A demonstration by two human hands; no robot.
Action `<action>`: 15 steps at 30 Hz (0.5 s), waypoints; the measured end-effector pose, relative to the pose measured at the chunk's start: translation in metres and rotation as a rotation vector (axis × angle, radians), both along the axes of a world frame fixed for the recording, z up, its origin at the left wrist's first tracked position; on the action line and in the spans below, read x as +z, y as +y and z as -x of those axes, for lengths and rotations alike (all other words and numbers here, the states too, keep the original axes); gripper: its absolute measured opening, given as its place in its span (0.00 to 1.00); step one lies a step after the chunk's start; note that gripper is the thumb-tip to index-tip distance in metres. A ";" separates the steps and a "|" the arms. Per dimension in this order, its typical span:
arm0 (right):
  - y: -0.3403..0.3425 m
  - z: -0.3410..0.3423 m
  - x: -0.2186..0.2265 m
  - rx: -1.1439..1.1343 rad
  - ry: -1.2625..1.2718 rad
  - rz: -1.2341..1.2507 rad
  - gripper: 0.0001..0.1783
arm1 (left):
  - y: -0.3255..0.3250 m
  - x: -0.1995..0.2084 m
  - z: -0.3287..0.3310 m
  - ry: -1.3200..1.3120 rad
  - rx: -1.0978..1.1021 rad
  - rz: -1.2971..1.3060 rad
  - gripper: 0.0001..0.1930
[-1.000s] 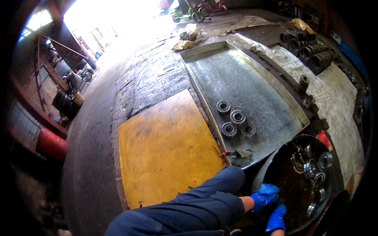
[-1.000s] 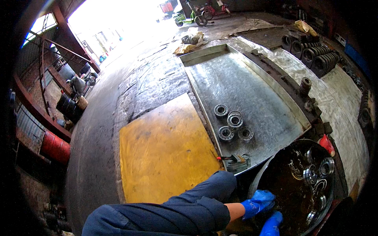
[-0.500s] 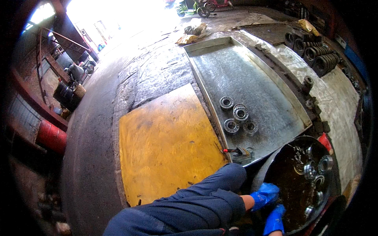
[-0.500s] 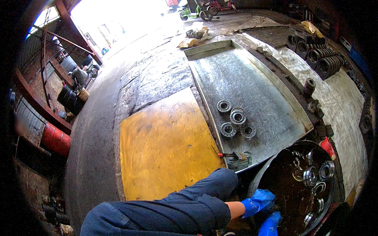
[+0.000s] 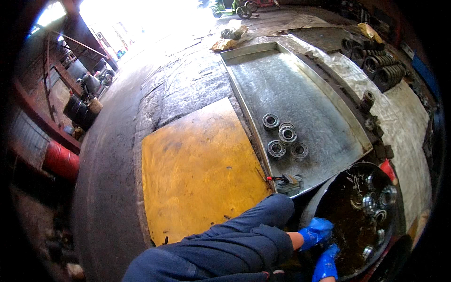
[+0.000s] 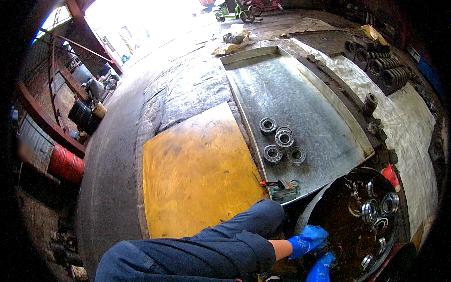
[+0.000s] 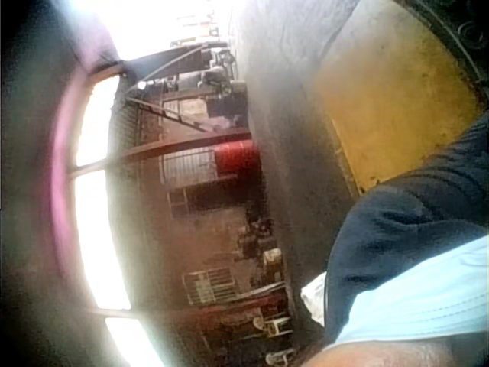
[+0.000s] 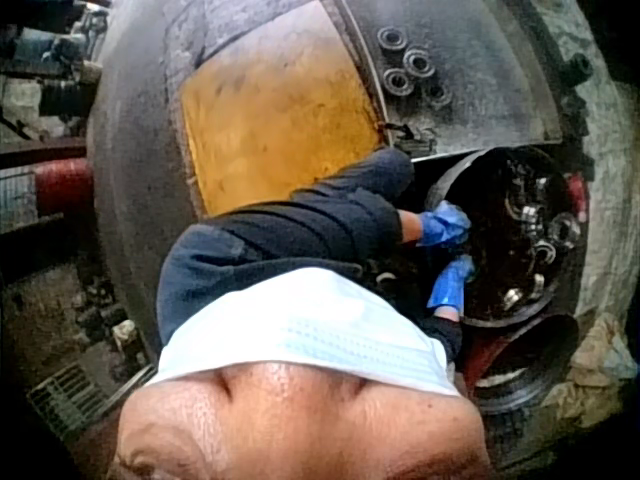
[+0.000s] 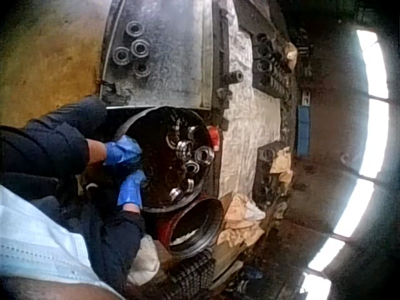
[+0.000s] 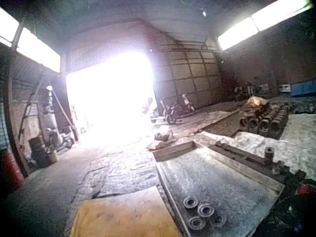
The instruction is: The person repeatedly dips ball bearings into a dark liquid in a bucket, rubs them with gloved hands, and places them onto a metal tray. The process is repeated for multiple bearings throughout the clip.
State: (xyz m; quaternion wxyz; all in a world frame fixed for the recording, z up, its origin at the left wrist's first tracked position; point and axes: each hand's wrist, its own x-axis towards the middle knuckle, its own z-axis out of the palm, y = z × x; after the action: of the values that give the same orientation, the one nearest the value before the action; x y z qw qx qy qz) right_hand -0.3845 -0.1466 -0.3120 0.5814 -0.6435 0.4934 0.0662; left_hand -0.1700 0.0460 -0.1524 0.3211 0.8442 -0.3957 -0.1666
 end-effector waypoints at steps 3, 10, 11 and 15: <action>0.001 -0.003 0.003 0.002 0.008 0.000 0.24 | 0.004 0.008 0.002 0.043 0.010 0.019 0.11; 0.015 0.000 0.007 0.019 0.024 0.001 0.24 | 0.014 -0.004 0.002 0.072 -0.001 0.074 0.10; 0.018 0.001 0.007 0.015 0.023 0.006 0.23 | 0.016 -0.006 0.004 0.074 -0.004 0.073 0.10; 0.025 0.016 0.018 -0.005 -0.001 0.052 0.23 | 0.011 0.007 -0.003 -0.010 -0.044 -0.074 0.06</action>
State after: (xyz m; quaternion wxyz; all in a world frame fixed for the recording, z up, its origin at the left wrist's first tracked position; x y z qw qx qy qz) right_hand -0.4002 -0.1221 -0.2943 0.5649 -0.6572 0.4963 0.0516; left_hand -0.1667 0.0565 -0.1451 0.2838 0.8475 -0.4091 -0.1840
